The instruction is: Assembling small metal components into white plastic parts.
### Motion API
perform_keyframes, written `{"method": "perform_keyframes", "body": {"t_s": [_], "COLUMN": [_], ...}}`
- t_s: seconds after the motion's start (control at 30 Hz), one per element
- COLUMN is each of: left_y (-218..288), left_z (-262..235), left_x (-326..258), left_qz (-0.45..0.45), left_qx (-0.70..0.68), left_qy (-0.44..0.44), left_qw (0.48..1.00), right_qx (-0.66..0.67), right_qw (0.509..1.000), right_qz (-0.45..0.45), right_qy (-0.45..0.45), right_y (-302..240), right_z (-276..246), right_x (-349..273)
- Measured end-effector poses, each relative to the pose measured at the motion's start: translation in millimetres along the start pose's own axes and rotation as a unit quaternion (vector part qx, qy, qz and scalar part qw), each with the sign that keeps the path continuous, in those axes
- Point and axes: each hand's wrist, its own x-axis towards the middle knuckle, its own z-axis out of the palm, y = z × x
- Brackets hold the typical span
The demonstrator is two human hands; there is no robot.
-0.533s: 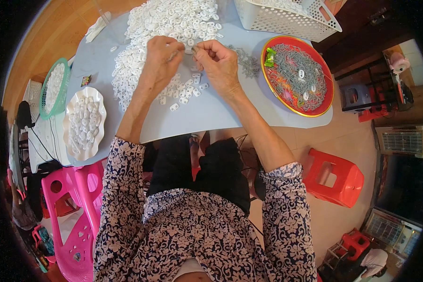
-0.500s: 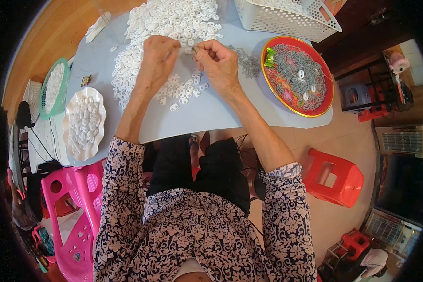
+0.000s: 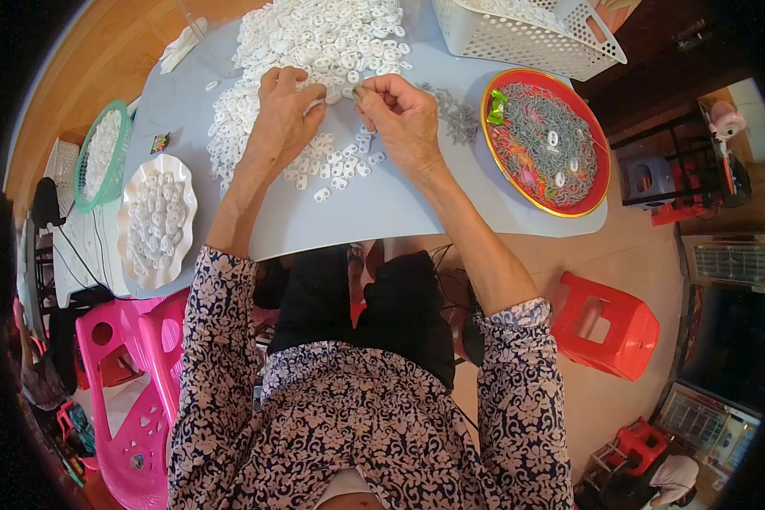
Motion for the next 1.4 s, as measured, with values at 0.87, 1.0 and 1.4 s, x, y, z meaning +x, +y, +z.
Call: {"method": "perform_keyframes", "body": {"t_s": [0.87,1.0,1.4], "left_y": [20,18,24], "left_z": [-14,-11,-8], "left_x": [5,2,1], "left_qz": [-0.247,-0.289,-0.287], "left_qx": [-0.587,-0.634,-0.649], "left_qy": [-0.075,-0.072,-0.079], "left_qw": [0.767,0.713,0.700], "right_qx": [0.021,-0.007,0.019], "right_qw": [1.000,0.999,0.997], "right_qz": [-0.022,-0.034,-0.050], "right_qy": [-0.007,-0.009,-0.052], "right_y": [7,-2,0], "right_z": [-5,0,-2], "right_x": [3,0,0]}}
